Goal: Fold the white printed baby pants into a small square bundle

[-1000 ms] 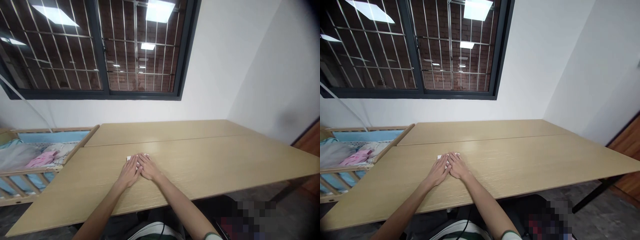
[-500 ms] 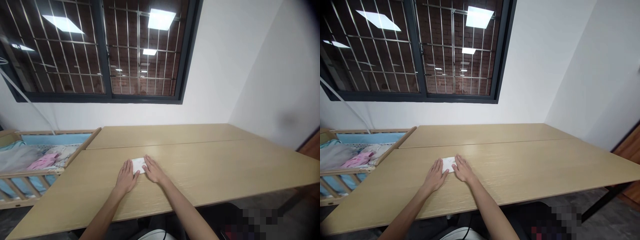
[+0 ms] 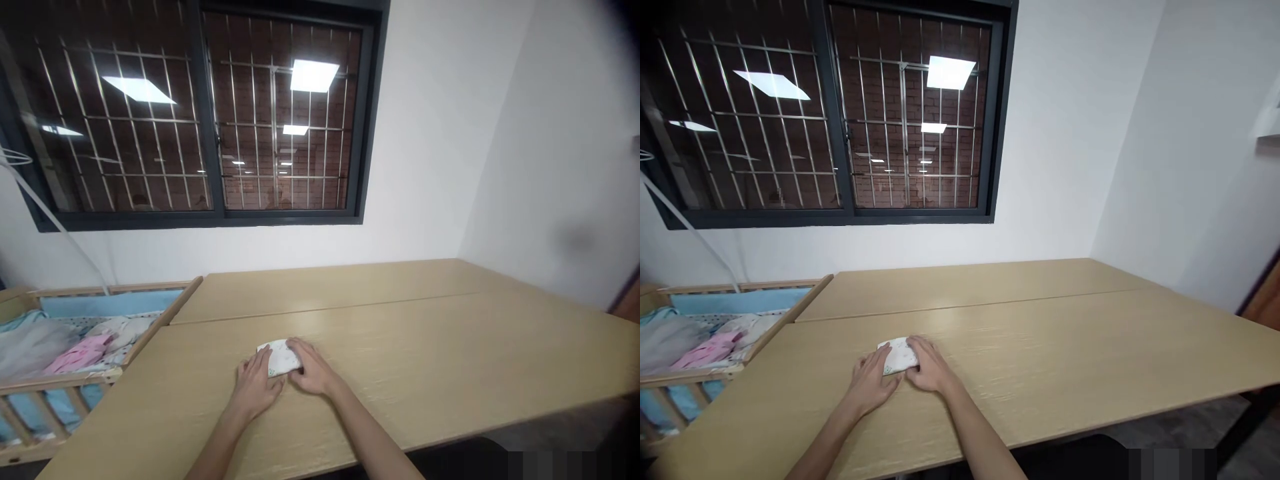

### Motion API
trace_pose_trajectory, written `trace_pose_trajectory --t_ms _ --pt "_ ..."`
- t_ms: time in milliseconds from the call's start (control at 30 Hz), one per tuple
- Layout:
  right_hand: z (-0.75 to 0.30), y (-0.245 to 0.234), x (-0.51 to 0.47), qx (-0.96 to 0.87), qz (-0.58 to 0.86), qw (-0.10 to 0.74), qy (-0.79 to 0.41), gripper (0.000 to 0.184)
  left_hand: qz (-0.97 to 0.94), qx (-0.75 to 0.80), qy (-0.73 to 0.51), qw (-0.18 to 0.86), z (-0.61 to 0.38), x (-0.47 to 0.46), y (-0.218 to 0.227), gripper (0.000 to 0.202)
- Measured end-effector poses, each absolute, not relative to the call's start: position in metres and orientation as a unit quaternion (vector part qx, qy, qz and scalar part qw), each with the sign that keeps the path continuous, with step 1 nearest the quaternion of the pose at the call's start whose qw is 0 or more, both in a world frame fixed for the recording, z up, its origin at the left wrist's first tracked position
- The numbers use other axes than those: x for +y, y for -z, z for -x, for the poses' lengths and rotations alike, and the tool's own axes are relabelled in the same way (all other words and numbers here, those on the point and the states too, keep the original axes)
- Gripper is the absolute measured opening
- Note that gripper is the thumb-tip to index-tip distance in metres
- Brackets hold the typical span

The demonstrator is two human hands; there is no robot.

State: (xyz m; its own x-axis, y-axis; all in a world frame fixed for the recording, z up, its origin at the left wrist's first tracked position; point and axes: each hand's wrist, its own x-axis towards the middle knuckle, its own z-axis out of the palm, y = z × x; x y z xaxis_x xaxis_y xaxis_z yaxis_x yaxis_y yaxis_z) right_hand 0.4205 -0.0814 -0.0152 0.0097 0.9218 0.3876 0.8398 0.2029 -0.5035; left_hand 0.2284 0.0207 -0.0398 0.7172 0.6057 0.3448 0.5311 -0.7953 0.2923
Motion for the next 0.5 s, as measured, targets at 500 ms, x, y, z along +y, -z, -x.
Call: trace_pose_trajectory --t_ms 500 --pt "-0.424 0.024 -0.053 -0.459 0.532 0.659 -0.268 0.044 -0.755 0.319 -0.429 0.379 -0.232 0.030 0.023 0.036"
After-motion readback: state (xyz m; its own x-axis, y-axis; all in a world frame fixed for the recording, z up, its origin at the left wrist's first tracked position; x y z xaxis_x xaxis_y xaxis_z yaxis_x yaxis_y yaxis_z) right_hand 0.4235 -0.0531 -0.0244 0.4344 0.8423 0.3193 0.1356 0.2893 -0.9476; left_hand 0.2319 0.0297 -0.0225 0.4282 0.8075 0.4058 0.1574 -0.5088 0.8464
